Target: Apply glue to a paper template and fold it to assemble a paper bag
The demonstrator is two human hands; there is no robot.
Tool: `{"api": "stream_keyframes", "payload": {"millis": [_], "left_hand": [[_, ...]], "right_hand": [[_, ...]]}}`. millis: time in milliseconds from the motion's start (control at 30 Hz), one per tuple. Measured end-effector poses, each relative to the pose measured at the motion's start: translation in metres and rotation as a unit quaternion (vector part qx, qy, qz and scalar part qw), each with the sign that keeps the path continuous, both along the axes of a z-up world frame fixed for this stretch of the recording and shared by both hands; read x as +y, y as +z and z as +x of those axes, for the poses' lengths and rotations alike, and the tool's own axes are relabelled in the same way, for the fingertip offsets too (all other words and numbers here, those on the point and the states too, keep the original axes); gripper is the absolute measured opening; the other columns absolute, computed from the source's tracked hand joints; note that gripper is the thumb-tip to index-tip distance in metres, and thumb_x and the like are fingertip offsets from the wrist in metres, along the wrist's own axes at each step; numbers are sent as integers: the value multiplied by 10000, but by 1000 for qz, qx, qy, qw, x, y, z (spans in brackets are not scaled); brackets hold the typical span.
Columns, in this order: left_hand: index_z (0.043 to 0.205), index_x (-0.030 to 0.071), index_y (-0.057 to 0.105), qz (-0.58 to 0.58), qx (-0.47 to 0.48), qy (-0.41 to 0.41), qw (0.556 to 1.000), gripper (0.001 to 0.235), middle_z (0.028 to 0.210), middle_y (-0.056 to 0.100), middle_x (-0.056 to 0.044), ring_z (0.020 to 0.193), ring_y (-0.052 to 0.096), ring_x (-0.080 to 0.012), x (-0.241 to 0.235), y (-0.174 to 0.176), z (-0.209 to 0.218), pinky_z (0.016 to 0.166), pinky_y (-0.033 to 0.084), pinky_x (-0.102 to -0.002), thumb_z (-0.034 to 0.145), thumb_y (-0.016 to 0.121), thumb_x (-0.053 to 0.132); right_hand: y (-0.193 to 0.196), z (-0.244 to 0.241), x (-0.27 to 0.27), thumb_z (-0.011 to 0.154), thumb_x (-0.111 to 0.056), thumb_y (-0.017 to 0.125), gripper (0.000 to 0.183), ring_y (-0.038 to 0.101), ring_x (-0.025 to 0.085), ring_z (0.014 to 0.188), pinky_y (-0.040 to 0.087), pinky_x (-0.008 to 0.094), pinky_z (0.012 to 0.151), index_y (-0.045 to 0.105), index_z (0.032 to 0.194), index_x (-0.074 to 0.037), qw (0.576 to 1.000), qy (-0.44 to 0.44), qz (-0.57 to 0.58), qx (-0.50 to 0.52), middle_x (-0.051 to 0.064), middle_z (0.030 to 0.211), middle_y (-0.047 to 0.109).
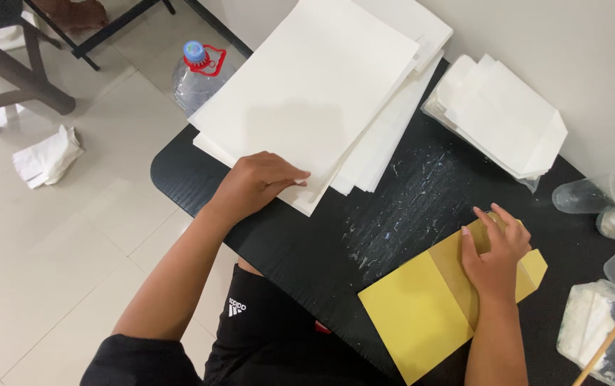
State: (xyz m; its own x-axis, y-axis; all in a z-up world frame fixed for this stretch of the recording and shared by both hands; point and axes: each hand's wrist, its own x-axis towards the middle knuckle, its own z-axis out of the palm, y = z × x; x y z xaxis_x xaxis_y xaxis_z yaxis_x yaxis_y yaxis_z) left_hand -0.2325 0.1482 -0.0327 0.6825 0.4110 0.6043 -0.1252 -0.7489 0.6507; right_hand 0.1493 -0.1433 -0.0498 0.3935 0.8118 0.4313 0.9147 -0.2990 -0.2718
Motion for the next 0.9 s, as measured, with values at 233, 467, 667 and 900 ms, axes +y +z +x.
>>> {"api": "stream_keyframes", "payload": {"millis": [233, 467, 667, 900], "left_hand": [[1104, 19, 740, 58, -118, 98, 986, 110, 990, 770, -72, 852, 726, -251, -1, 17, 13, 794, 570, -348, 1023, 672, 48], [953, 51, 724, 342, -266, 196, 880, 146, 842, 734, -55, 504, 484, -152, -9, 72, 12, 452, 323, -307, 938, 824, 156], [1027, 34, 683, 423, -288, 79, 856, 196, 822, 711, -57, 525, 516, -124, -39, 133, 23, 421, 297, -279, 1003, 730, 223], [1004, 0, 618, 391, -358, 21, 848, 198, 768, 694, -96, 524, 603, -164, -46, 148, 34, 395, 265, -305, 1004, 702, 179]], "right_hand": [[45, -44, 24, 991, -237, 698, 316, 545, 348, 1286, 330, 515, 1158, 713, 1299, -167, 993, 74, -10, -92, 88, 1410, 626], [118, -106, 70, 970, -315, 737, 565, 471, 297, 1373, 308, 470, 1160, 547, 1460, -106, 988, 150, 40, -27, 64, 1462, 519], [154, -126, 70, 918, -486, 846, 640, 396, 363, 1427, 258, 512, 1176, 601, 1407, -152, 989, 98, 87, -67, 116, 1518, 423], [144, -91, 18, 936, -292, 869, 178, 421, 320, 1349, 277, 516, 1105, 775, 1031, -175, 992, 24, 120, -22, 1, 1341, 591]]}}
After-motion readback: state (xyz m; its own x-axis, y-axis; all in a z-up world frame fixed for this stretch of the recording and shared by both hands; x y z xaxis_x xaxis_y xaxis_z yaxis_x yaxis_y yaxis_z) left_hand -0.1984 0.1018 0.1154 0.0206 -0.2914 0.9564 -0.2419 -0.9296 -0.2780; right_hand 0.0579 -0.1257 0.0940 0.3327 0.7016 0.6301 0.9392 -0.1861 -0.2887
